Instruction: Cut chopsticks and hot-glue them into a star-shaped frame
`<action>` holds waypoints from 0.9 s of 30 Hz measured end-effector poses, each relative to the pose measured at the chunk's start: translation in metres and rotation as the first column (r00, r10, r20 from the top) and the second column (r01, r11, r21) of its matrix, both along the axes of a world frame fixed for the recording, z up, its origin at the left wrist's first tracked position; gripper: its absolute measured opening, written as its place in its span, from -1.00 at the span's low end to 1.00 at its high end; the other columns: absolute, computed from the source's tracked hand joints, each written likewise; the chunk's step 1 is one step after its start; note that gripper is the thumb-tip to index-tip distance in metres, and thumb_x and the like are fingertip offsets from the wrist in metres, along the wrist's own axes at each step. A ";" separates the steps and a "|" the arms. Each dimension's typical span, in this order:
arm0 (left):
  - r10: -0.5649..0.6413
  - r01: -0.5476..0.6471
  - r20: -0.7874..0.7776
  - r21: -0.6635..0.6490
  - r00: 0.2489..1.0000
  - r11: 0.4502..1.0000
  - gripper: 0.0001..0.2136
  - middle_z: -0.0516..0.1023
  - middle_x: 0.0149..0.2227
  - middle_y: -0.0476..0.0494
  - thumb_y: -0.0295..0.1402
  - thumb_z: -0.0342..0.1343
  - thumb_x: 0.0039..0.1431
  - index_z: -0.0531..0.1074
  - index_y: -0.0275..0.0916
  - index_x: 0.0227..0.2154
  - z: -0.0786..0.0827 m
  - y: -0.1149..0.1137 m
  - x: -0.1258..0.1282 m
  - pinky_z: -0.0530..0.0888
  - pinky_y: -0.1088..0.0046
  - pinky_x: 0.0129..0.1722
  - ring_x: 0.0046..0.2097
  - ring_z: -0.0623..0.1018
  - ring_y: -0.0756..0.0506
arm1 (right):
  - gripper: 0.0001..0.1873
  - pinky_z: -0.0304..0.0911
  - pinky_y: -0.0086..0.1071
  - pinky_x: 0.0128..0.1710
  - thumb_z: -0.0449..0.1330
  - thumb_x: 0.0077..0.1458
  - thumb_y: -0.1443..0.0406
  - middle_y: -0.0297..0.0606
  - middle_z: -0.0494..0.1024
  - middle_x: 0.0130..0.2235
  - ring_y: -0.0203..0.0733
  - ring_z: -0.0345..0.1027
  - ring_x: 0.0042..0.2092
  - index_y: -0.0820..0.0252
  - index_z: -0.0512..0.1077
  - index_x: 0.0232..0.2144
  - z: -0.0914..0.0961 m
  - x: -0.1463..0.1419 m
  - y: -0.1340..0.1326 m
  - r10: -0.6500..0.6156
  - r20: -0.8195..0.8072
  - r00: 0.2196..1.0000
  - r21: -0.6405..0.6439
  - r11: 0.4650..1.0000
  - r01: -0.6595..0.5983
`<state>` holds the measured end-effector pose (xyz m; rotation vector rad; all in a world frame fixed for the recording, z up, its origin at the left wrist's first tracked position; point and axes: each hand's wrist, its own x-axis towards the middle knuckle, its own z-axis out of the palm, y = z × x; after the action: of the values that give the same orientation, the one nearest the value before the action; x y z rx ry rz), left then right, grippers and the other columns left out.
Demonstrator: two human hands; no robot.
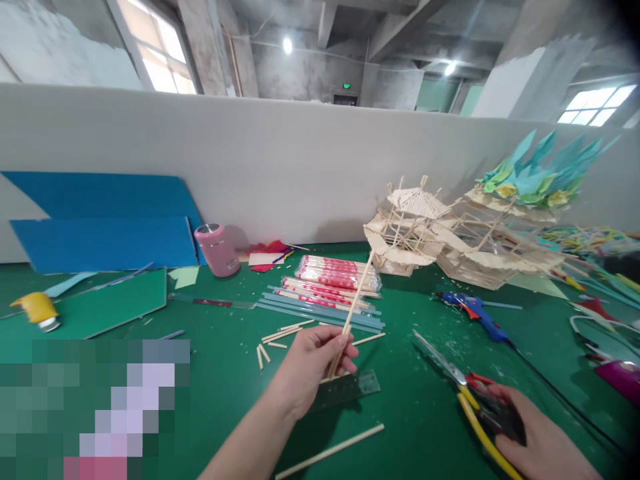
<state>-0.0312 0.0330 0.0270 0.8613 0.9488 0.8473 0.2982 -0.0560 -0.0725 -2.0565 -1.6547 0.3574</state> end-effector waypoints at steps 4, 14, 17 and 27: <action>-0.032 0.032 -0.034 -0.008 0.999 0.999 -0.81 0.46 -0.51 -0.10 -0.29 0.12 -0.03 0.40 -0.35 -0.48 0.002 -0.008 -0.004 0.24 0.59 -0.56 -0.55 0.42 0.07 | -0.55 0.26 -0.36 -0.12 0.12 -0.18 0.24 -0.11 0.41 -0.05 -0.02 0.29 -0.05 0.20 0.29 -0.15 0.016 -0.025 -0.002 0.100 -0.274 0.957 -0.066 0.990 -0.122; -0.075 0.073 -0.039 -0.072 0.996 0.995 -0.80 0.45 -0.57 -0.08 -0.28 0.13 -0.06 0.40 -0.35 -0.56 0.014 -0.033 -0.017 0.13 0.62 -0.64 -0.58 0.42 0.08 | -0.39 0.33 -0.42 -0.28 0.18 -0.31 0.28 -0.13 0.39 -0.06 -0.01 0.35 -0.15 0.15 0.26 -0.08 0.059 -0.110 0.002 0.198 -0.587 0.785 -0.230 0.889 -0.396; -0.106 0.100 -0.078 -0.079 0.991 0.992 -0.79 0.45 -0.58 -0.07 -0.27 0.14 -0.08 0.40 -0.35 -0.58 0.015 -0.035 -0.016 0.09 0.61 -0.66 -0.60 0.42 0.07 | -0.36 0.31 -0.43 -0.37 0.17 -0.27 0.28 -0.18 0.42 -0.14 -0.13 0.37 -0.32 0.09 0.20 -0.03 0.063 -0.115 0.002 0.190 -0.663 0.724 -0.254 0.853 -0.457; -0.218 0.199 -0.138 -0.141 0.966 0.970 -0.81 0.46 -0.60 -0.05 -0.27 0.12 -0.11 0.38 -0.32 -0.61 0.020 -0.030 -0.006 0.15 0.60 -0.65 -0.63 0.41 0.07 | -0.39 0.08 -0.50 -0.64 0.22 -0.30 0.14 -0.34 0.38 -0.44 -0.40 0.04 -0.63 -0.08 0.28 -0.09 0.075 -0.119 0.002 -0.034 -0.783 0.621 -0.413 0.775 -0.478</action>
<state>-0.0372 0.0026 0.0468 0.9086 1.0137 0.5398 0.1788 -0.0541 0.0028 -1.6026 -1.3130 1.7847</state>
